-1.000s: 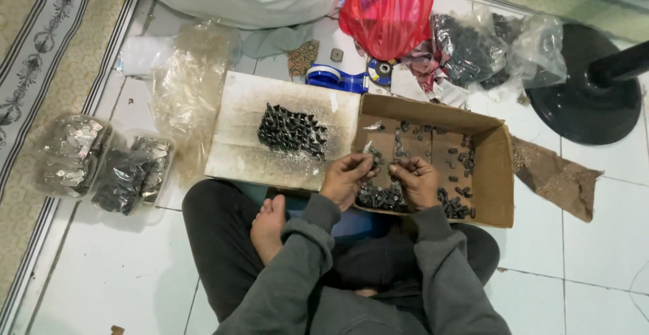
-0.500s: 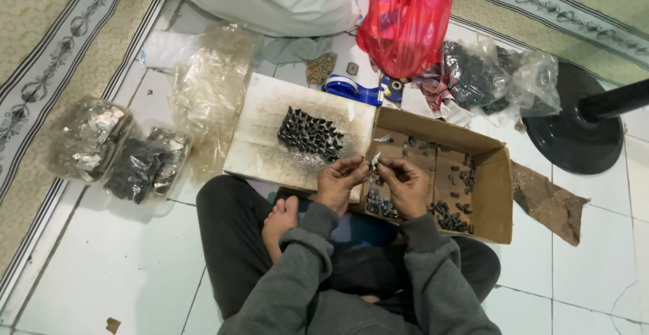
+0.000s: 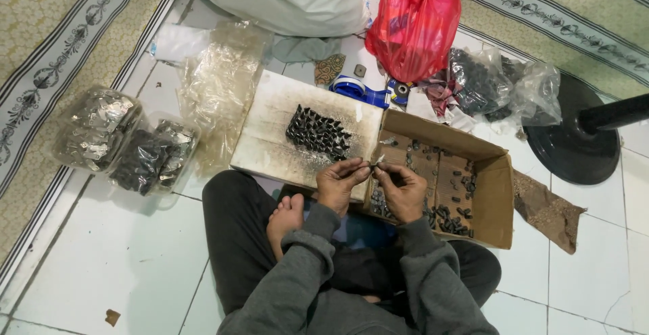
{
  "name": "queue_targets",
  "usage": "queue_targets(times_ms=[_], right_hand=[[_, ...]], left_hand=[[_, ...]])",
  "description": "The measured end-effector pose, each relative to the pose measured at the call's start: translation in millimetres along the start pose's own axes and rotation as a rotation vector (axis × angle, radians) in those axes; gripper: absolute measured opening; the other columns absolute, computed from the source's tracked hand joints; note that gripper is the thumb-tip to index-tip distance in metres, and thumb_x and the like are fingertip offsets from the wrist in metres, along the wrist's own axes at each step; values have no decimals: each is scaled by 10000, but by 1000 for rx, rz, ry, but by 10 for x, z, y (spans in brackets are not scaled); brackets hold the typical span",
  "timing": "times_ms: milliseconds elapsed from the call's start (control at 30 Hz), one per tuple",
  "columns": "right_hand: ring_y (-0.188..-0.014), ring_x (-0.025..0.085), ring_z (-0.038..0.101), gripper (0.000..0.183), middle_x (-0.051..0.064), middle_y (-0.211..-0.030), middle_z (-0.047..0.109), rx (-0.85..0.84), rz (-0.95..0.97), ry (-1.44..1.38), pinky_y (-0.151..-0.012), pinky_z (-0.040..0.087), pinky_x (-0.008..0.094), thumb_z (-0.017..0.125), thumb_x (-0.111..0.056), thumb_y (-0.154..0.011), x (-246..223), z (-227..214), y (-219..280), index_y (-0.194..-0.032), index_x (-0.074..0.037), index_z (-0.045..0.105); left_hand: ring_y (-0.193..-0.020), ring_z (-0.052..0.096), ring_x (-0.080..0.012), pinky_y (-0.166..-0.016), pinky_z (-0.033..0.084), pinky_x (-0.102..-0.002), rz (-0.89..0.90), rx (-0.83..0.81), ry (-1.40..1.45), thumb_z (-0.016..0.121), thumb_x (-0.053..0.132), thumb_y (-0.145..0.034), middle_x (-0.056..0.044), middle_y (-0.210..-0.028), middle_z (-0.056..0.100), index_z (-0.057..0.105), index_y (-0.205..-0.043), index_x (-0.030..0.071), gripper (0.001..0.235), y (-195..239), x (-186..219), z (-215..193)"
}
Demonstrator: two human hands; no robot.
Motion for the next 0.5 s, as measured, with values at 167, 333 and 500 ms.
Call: queue_targets(times_ms=[167, 333, 500], right_hand=[[-845, 291, 773, 106, 232, -890, 779, -33, -23, 26, -623, 648, 390, 771, 50, -933, 42, -33, 14, -1031, 32, 807], [-873, 323, 778, 129, 216, -885, 782, -97, -34, 83, -638, 658, 435, 764, 75, -903, -58, -85, -78, -989, -2, 821], [-759, 385, 772, 193, 227, -754, 756, -322, 13, 222, -566, 614, 494, 696, 127, -872, -99, -167, -226, -902, -26, 811]], left_hand=[[-1012, 761, -313, -863, 699, -398, 18, 24, -21, 925, -46, -764, -266, -1048, 780, 765, -1119, -56, 389, 38, -16, -1], [-1007, 763, -327, -857, 704, -410, 23, 17, -62, 919, -45, -776, -284, -1046, 770, 766, -1117, -62, 374, 44, 18, -4], [-982, 771, -327, -831, 694, -394, -36, 16, -161, 938, -18, -773, -298, -1031, 768, 771, -1086, -69, 358, 84, 113, 41]])
Point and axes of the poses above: each hand's wrist, its own y-axis away from the middle knuckle, its own z-axis out of the palm, x = y × z, the point moved 1 cm from there along -y, towards the middle knuckle
